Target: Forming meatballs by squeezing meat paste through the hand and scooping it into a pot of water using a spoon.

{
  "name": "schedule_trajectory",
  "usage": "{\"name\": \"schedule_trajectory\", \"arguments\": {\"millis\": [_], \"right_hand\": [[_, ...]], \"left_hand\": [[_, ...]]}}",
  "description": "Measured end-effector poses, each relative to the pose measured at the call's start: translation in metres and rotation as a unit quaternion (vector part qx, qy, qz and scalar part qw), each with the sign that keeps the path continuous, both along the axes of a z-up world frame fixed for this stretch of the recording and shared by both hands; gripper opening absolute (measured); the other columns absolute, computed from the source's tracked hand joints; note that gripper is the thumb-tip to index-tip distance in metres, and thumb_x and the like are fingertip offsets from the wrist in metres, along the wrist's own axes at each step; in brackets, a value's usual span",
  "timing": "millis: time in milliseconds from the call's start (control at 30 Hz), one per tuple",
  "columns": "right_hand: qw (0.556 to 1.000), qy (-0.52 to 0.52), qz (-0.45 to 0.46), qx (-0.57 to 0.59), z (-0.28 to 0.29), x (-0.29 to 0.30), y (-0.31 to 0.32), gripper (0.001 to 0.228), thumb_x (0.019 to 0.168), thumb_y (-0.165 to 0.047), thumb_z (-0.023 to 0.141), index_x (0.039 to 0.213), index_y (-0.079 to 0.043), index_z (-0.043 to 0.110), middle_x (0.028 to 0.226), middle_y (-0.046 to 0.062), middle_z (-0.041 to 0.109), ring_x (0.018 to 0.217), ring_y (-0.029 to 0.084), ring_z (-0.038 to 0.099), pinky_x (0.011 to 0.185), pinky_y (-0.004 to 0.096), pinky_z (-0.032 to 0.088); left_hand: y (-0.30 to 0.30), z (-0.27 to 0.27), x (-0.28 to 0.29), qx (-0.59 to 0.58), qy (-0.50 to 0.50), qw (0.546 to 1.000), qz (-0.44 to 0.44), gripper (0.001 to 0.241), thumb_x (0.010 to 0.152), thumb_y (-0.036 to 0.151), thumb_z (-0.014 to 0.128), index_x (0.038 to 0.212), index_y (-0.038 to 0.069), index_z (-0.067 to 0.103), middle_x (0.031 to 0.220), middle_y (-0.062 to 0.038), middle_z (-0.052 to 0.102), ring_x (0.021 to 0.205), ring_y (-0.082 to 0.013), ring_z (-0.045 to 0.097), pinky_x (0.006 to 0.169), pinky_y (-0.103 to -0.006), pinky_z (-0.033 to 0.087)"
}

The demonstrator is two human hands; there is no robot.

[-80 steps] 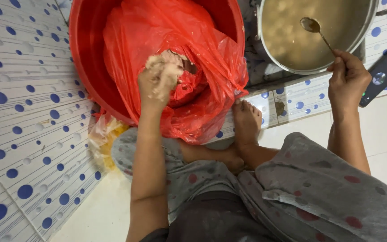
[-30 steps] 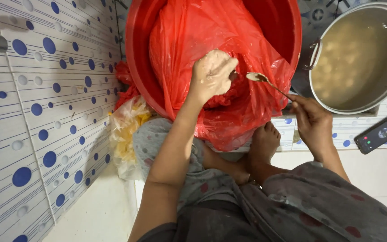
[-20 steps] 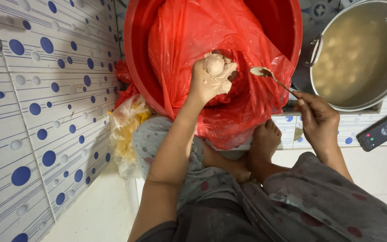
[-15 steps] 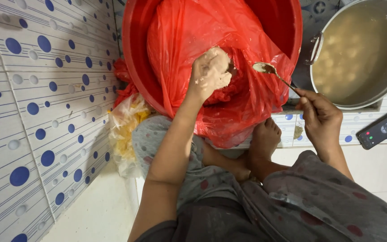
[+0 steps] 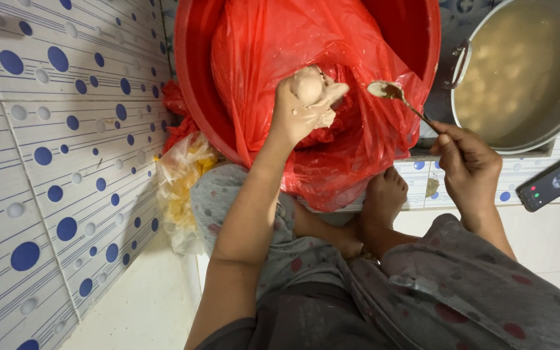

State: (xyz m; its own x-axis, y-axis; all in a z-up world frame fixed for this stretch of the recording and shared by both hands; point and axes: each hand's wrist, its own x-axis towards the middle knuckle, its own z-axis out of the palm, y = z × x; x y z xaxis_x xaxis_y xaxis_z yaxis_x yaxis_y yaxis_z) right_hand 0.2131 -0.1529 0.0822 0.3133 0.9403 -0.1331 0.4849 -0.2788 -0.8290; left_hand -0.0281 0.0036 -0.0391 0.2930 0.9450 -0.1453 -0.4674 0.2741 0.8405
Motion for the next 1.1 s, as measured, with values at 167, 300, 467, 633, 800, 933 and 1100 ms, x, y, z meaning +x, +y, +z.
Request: {"name": "schedule_trajectory", "arguments": {"millis": [167,300,467,633,800,933,1100], "right_hand": [[0.999,0.035,-0.018,0.024,0.017,-0.009,0.008,0.020,0.116,0.006,0.055,0.133,0.009,0.065,0.091,0.011,0.062,0.072,0.011,0.050,0.063,0.021,0.042],[0.997,-0.014,0.032,0.070,0.032,-0.021,0.017,0.022,0.112,0.018,0.052,0.131,0.016,0.064,0.089,0.016,0.063,0.069,0.014,0.050,0.062,0.024,0.040],[0.967,-0.160,0.128,0.150,0.041,-0.043,0.034,0.030,0.102,0.025,0.063,0.129,0.015,0.069,0.087,0.016,0.060,0.066,0.019,0.050,0.061,0.031,0.040],[0.940,-0.205,0.180,0.204,0.036,-0.058,0.045,0.035,0.096,0.029,0.065,0.128,0.018,0.067,0.082,0.014,0.055,0.066,0.022,0.047,0.062,0.035,0.041],[0.935,-0.207,0.193,0.213,0.028,-0.066,0.047,0.030,0.094,0.026,0.064,0.122,0.017,0.068,0.077,0.013,0.055,0.061,0.021,0.047,0.058,0.034,0.042],[0.964,-0.154,0.165,0.140,0.020,-0.063,0.045,0.028,0.096,0.019,0.066,0.122,0.013,0.071,0.076,0.012,0.059,0.056,0.017,0.046,0.054,0.030,0.039],[0.961,0.270,-0.041,-0.048,-0.018,-0.046,0.040,0.019,0.104,0.002,0.054,0.116,0.007,0.068,0.057,0.009,0.050,0.039,0.004,0.035,0.033,0.021,0.032]], "left_hand": [[0.007,0.014,-0.003,-0.086,-0.148,0.983,-0.059,0.006,0.093,0.005,0.059,0.095,0.005,0.064,0.079,-0.006,0.061,0.066,-0.0160,0.060,0.060,-0.0300,0.055],[0.003,0.031,-0.005,-0.124,-0.195,0.971,-0.067,0.023,0.098,-0.005,0.062,0.121,-0.001,0.065,0.099,-0.017,0.070,0.075,-0.0162,0.066,0.046,-0.0243,0.031],[0.003,0.058,0.003,0.034,0.072,0.997,-0.019,0.031,0.079,-0.008,0.083,0.103,0.004,0.065,0.090,-0.004,0.068,0.062,-0.0099,0.056,0.046,-0.0234,0.045],[0.005,0.039,0.008,0.094,0.179,0.979,-0.006,0.025,0.079,0.003,0.085,0.084,0.005,0.060,0.074,-0.001,0.062,0.059,-0.0097,0.055,0.055,-0.0229,0.051],[0.005,0.027,0.010,0.097,0.205,0.974,0.014,0.017,0.080,0.003,0.083,0.092,0.000,0.072,0.083,-0.007,0.075,0.070,-0.0131,0.070,0.062,-0.0242,0.058],[0.004,0.007,0.014,0.038,0.233,0.971,0.024,0.027,0.076,-0.004,0.075,0.102,-0.001,0.069,0.081,-0.007,0.070,0.063,-0.0136,0.062,0.051,-0.0261,0.054],[0.012,0.010,0.018,0.095,0.544,0.829,-0.087,0.026,0.082,0.021,0.071,0.107,0.015,0.077,0.091,-0.007,0.080,0.103,-0.0329,0.075,0.093,-0.0505,0.058]]}}
